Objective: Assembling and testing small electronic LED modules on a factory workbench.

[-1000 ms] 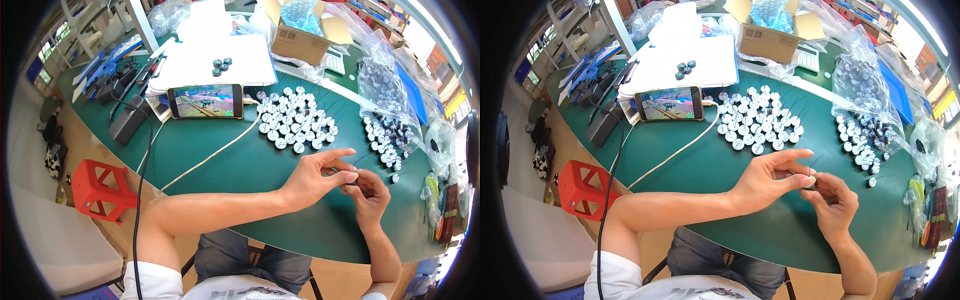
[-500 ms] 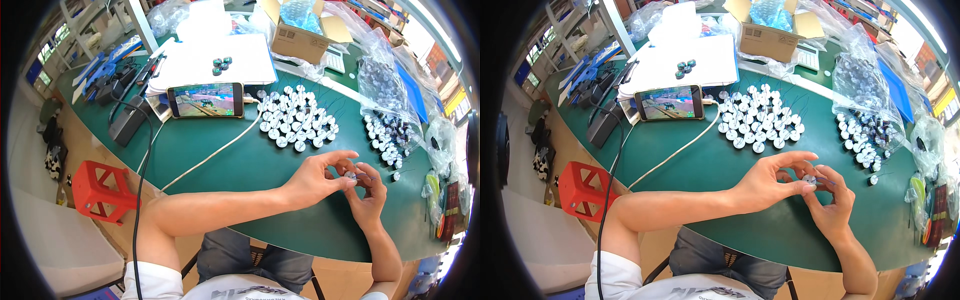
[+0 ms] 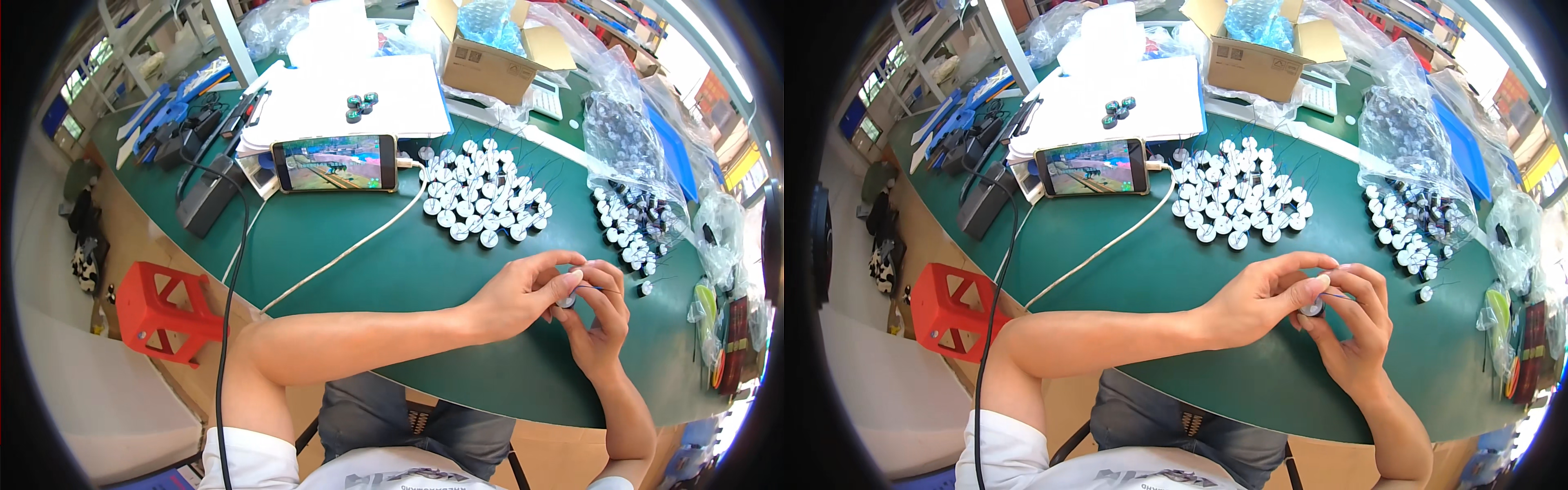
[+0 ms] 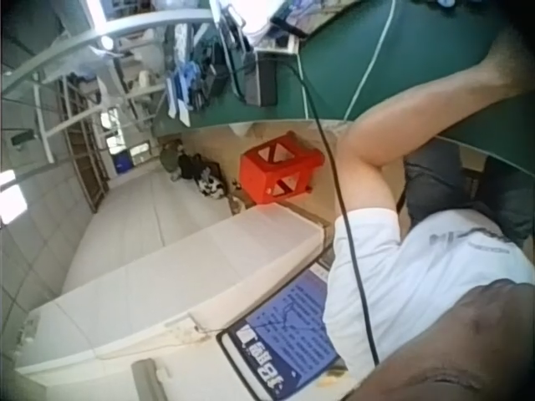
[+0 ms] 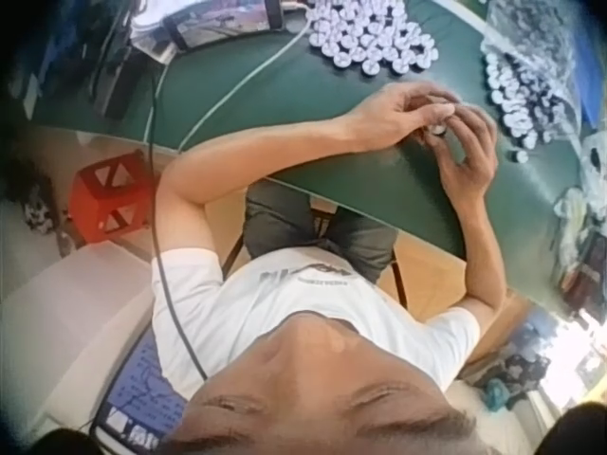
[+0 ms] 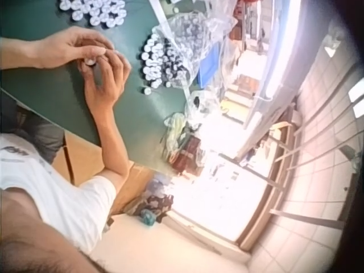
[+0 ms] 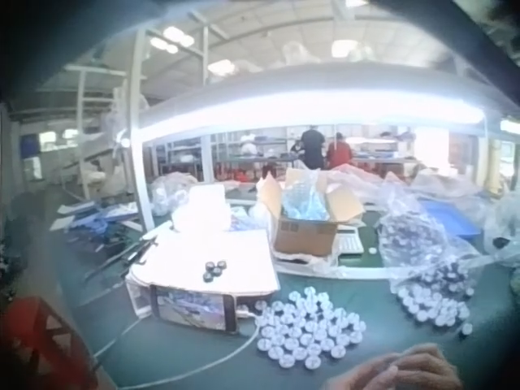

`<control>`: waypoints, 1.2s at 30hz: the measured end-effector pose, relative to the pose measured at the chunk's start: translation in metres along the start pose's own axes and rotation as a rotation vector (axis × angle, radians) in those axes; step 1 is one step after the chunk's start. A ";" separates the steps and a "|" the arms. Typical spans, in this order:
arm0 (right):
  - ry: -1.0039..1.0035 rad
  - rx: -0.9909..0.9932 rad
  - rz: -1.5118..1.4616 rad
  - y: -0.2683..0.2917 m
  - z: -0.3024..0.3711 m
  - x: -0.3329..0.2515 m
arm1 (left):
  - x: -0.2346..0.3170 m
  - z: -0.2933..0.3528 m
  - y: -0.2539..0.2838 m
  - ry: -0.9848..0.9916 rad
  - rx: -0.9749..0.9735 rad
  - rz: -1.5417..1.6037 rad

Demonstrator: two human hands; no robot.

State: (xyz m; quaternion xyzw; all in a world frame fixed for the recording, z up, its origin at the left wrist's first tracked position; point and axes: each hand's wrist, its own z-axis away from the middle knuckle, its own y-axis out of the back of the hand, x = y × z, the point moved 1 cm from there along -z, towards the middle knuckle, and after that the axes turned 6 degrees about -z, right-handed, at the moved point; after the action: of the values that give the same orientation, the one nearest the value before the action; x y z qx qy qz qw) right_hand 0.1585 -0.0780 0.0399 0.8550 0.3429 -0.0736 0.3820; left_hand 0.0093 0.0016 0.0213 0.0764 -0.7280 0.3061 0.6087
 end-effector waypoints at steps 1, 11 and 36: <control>-0.026 0.002 -0.017 -0.002 -0.002 -0.001 | -0.001 -0.001 0.001 -0.005 0.027 0.000; -0.096 -0.011 -0.153 -0.001 0.002 0.001 | 0.001 0.002 -0.001 -0.025 0.023 -0.162; -0.305 -0.239 0.093 0.005 0.009 0.027 | 0.010 0.007 -0.003 -0.159 0.042 -0.759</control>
State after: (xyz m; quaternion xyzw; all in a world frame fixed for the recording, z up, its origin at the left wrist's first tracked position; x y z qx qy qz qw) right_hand 0.1832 -0.0716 0.0260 0.7975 0.2474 -0.1430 0.5314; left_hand 0.0026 -0.0017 0.0312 0.3764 -0.6863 0.0673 0.6187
